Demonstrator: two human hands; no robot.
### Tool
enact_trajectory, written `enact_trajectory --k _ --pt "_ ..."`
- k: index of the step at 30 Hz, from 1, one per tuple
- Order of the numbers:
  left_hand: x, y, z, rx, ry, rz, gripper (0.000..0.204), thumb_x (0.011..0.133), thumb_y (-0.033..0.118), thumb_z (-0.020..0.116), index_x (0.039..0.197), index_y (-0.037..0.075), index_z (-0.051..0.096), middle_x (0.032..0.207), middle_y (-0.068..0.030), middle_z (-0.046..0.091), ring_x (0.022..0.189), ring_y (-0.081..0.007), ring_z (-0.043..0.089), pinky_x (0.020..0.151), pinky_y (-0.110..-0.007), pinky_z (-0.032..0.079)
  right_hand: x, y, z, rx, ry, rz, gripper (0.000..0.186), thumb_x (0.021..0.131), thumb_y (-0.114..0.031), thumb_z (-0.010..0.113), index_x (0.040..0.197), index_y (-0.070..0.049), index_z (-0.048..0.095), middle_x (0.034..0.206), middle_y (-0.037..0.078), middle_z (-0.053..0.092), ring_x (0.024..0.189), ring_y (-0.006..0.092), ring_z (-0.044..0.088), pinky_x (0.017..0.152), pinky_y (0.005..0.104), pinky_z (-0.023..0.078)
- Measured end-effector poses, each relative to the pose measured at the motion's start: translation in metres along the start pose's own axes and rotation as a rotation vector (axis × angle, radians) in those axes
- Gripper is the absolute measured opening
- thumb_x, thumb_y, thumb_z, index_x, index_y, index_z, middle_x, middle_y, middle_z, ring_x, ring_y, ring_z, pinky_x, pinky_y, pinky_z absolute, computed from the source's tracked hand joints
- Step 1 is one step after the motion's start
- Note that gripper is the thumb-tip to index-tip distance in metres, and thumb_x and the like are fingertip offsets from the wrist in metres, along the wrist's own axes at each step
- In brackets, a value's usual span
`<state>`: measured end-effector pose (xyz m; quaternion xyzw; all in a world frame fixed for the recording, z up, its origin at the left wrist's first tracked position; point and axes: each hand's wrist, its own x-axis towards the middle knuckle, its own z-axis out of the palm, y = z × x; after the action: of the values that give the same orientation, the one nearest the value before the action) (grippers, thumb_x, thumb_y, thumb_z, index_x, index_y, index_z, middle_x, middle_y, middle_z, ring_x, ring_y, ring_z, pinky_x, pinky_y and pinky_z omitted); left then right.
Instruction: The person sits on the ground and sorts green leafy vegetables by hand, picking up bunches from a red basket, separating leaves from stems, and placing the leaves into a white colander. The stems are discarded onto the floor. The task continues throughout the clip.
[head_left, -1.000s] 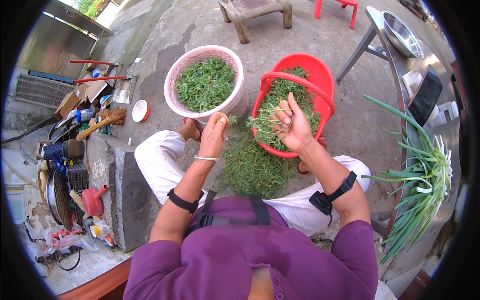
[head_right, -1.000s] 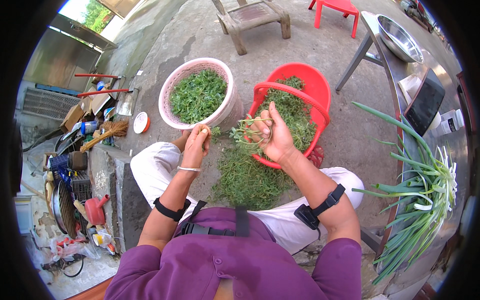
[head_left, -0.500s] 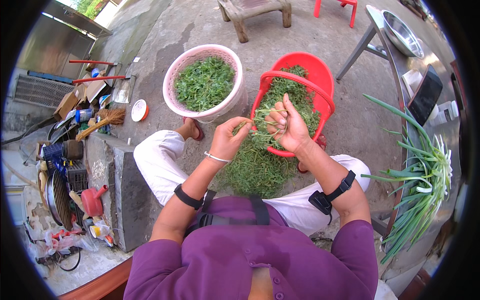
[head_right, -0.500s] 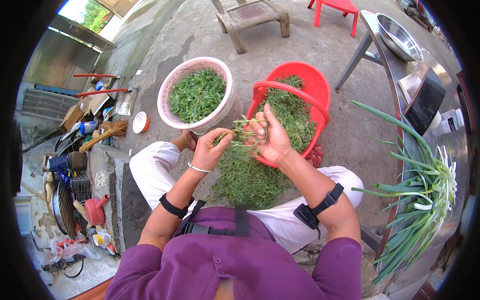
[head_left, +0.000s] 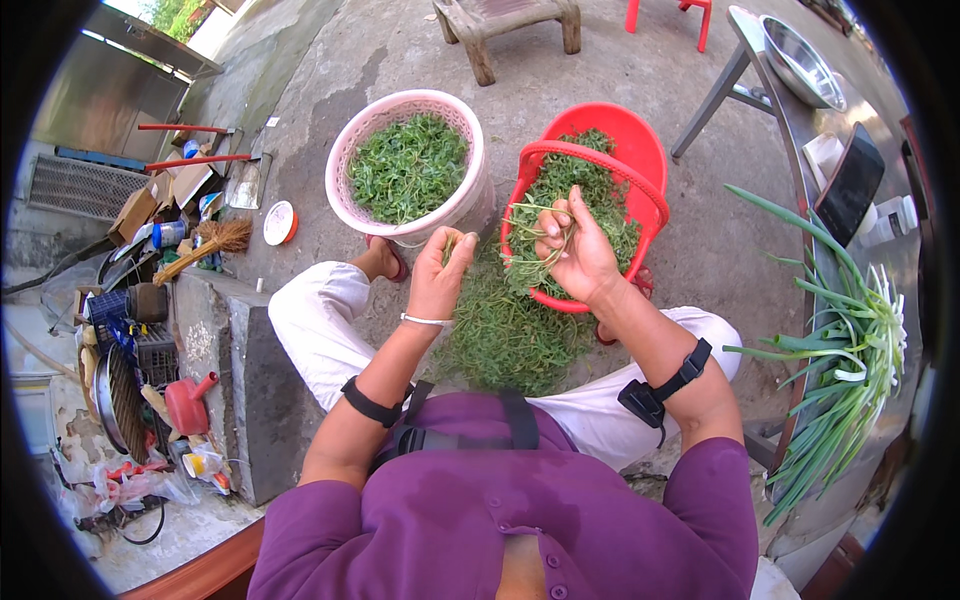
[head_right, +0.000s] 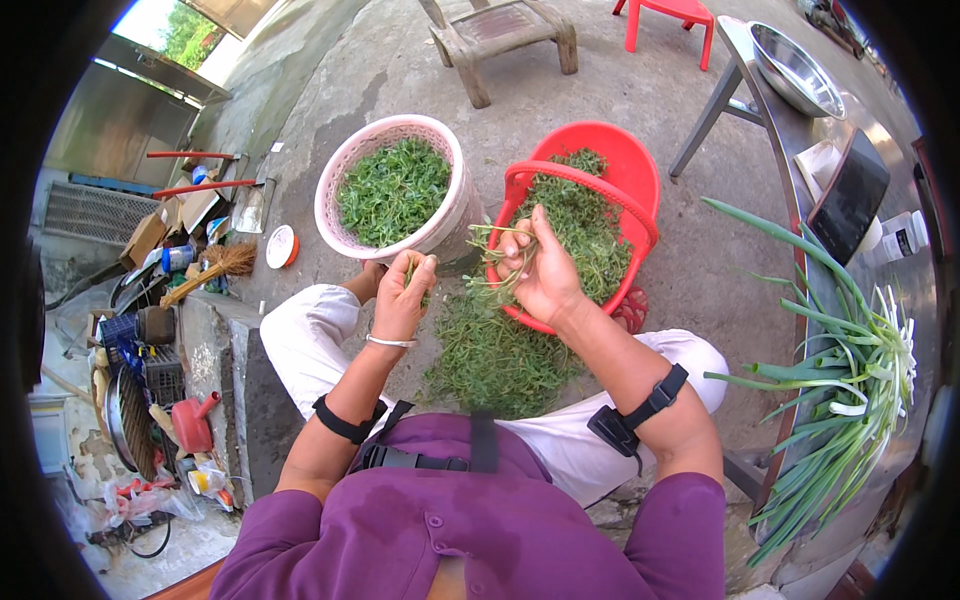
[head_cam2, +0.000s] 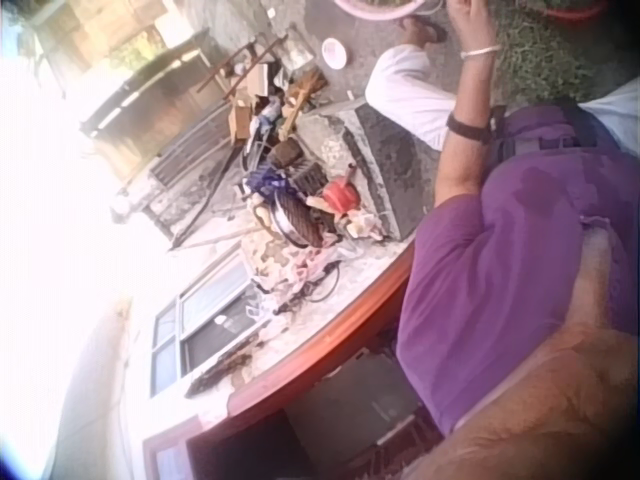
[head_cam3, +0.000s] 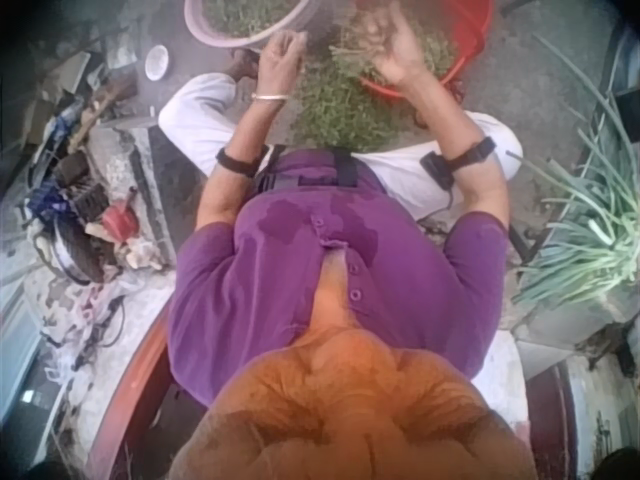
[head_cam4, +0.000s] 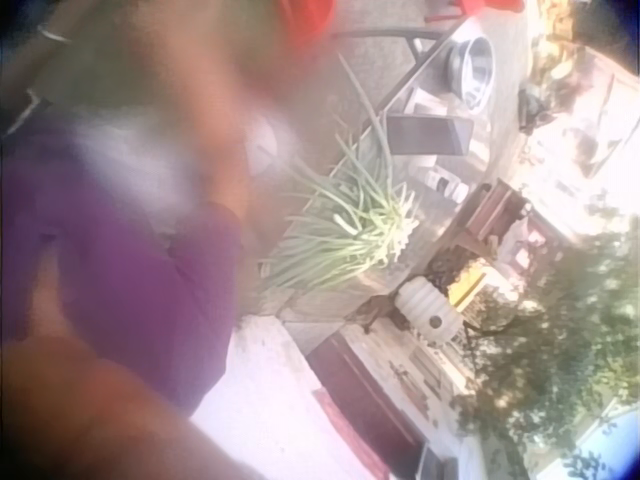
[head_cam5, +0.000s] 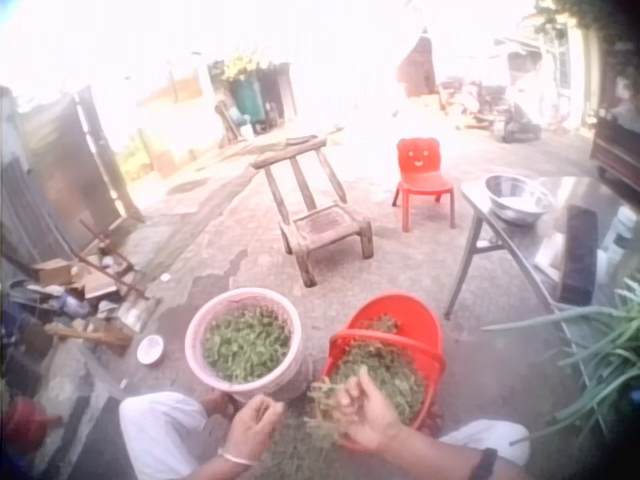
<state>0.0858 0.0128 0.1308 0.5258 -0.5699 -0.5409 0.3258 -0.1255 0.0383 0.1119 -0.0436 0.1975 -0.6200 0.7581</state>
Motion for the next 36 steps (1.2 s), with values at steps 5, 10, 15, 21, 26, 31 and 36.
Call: enact_trajectory --k 5,10,15,21,26,31,36 --pt "-0.009 0.011 0.018 0.109 -0.265 0.17 0.022 0.096 0.02 0.058 0.101 0.001 0.067 0.077 0.0024 0.06 0.073 -0.005 0.05 0.067 -0.022 0.043 -0.001 0.004 0.001 -0.029 0.011 0.001 0.044 0.103 -0.047 0.035 0.076 -0.013 0.043 0.069 0.001 0.046 0.059 0.0107 0.042 0.055 0.0249 0.037" --pt "-0.004 0.01 0.022 0.117 -0.307 0.06 0.02 0.097 0.02 0.054 0.095 0.002 0.063 0.068 0.0019 0.052 0.064 -0.0056 0.045 0.059 -0.025 0.04 0.003 0.008 -0.001 -0.075 0.059 -0.007 0.043 0.103 -0.047 0.035 0.078 -0.013 0.043 0.071 0.002 0.049 0.06 0.0116 0.044 0.058 0.0253 0.04" --pt "-0.004 0.012 0.024 -0.015 -0.36 -0.057 0.017 0.096 0.019 0.055 0.094 0.004 0.063 0.066 0.0069 0.047 0.06 -0.0039 0.041 0.055 -0.023 0.035 0.003 0.008 -0.005 -0.024 0.026 0.007 0.041 0.103 -0.046 0.036 0.079 -0.013 0.044 0.073 0.002 0.051 0.063 0.0122 0.048 0.061 0.0254 0.042" --pt "-0.007 0.017 0.021 -0.106 -0.476 -0.187 0.023 0.095 0.024 0.06 0.11 0.008 0.066 0.063 0.0097 0.046 0.052 -0.0001 0.036 0.045 -0.019 0.026 0.003 0.011 -0.007 -0.085 0.025 0.003 0.04 0.103 -0.046 0.037 0.081 -0.013 0.045 0.075 0.002 0.053 0.063 0.0122 0.05 0.062 0.027 0.044" --pt "-0.001 0.004 0.023 0.139 -0.452 0.124 0.024 0.094 0.022 0.062 0.105 0.002 0.068 0.071 0.0061 0.057 0.066 -0.0017 0.048 0.058 -0.02 0.04 0.004 0.011 -0.01 -0.114 0.034 0.028 0.04 0.103 -0.046 0.037 0.081 -0.014 0.045 0.076 0.003 0.054 0.063 0.0123 0.051 0.062 0.0268 0.044" --pt "-0.003 0.0 0.02 0.253 -0.409 0.085 0.02 0.093 0.019 0.061 0.097 0.001 0.066 0.075 0.0037 0.06 0.073 -0.0027 0.05 0.066 -0.022 0.043 0.003 0.011 -0.012 -0.142 0.059 0.041 0.04 0.103 -0.046 0.037 0.08 -0.014 0.045 0.076 0.003 0.055 0.063 0.0124 0.051 0.062 0.0263 0.044" --pt "0.001 -0.009 0.025 0.189 -0.167 0.093 0.02 0.092 0.022 0.058 0.088 0.003 0.064 0.069 0.0004 0.058 0.065 -0.0075 0.05 0.06 -0.025 0.042 0.002 0.013 -0.006 -0.134 -0.07 -0.008 0.043 0.103 -0.046 0.037 0.077 -0.013 0.047 0.076 0.005 0.059 0.065 0.014 0.052 0.057 0.0261 0.04"
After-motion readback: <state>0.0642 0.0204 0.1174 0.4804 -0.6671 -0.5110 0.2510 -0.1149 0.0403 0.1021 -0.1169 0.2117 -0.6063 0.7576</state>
